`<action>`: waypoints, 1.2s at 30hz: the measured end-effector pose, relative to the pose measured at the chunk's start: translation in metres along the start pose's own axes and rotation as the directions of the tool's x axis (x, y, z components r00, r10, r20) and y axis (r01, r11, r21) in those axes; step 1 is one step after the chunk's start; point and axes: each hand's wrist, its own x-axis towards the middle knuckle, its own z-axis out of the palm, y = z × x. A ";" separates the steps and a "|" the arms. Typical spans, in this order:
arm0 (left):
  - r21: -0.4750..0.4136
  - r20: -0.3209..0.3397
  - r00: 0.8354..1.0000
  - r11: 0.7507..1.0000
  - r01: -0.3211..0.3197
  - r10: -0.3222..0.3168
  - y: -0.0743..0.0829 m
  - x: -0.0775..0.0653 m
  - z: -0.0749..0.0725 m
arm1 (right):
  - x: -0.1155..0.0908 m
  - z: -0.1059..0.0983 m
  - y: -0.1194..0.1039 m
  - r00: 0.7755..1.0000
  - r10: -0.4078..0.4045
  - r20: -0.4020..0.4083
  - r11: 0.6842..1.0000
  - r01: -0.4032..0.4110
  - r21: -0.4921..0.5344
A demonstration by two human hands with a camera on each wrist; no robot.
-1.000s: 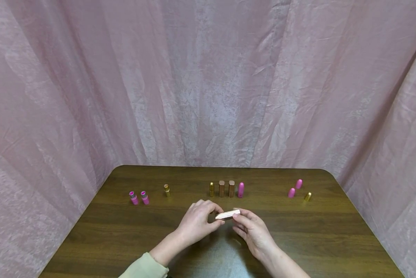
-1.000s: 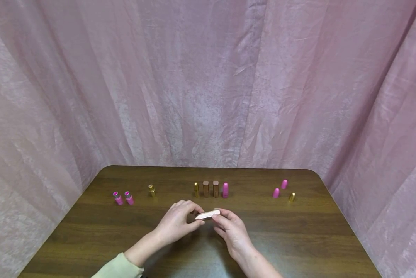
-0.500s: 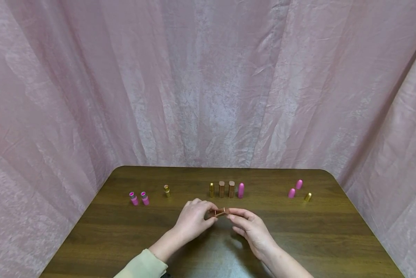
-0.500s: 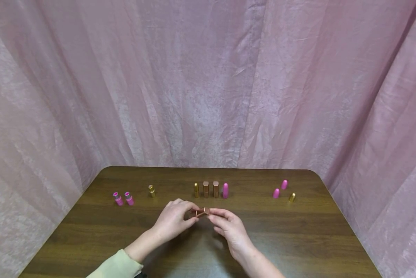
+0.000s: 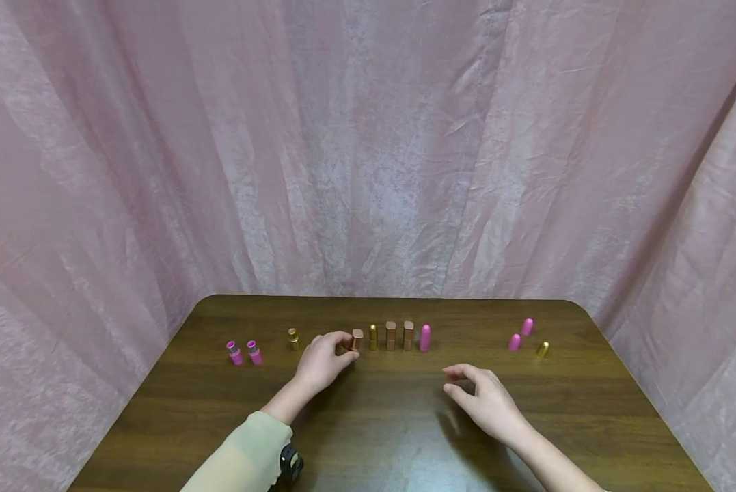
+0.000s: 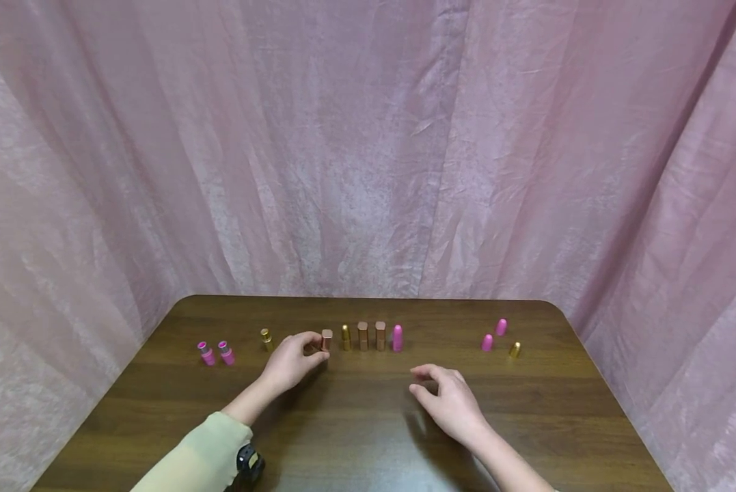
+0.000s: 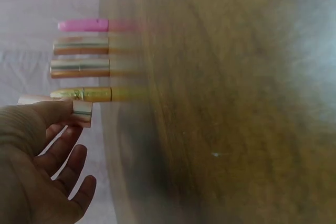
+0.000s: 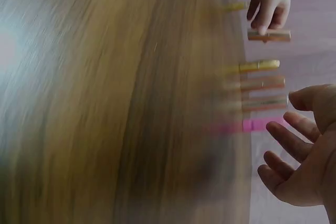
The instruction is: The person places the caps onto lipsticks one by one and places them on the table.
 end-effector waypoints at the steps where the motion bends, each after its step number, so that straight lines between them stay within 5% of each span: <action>1: -0.002 -0.003 1.000 1.000 0.008 -0.008 -0.002 0.003 0.001 | -0.001 -0.003 0.003 1.000 -0.013 -0.010 0.999 0.012 -0.036; 11: -0.003 0.014 0.999 0.999 0.051 -0.051 -0.011 0.022 0.007 | -0.010 -0.014 0.019 0.998 -0.043 -0.047 0.992 0.037 -0.118; 24: 0.011 0.036 0.997 0.997 0.074 -0.074 -0.020 0.023 0.013 | -0.013 -0.019 0.021 0.995 -0.070 -0.069 0.990 0.061 -0.125; 31: 0.005 0.033 0.995 0.995 0.097 -0.097 -0.016 0.014 -0.003 | -0.013 -0.035 0.031 0.995 -0.061 -0.073 0.990 0.051 -0.133; 36: 0.089 0.004 1.000 0.996 0.029 -0.029 -0.009 0.007 -0.020 | -0.013 -0.055 0.046 0.993 -0.060 -0.097 0.986 0.044 -0.163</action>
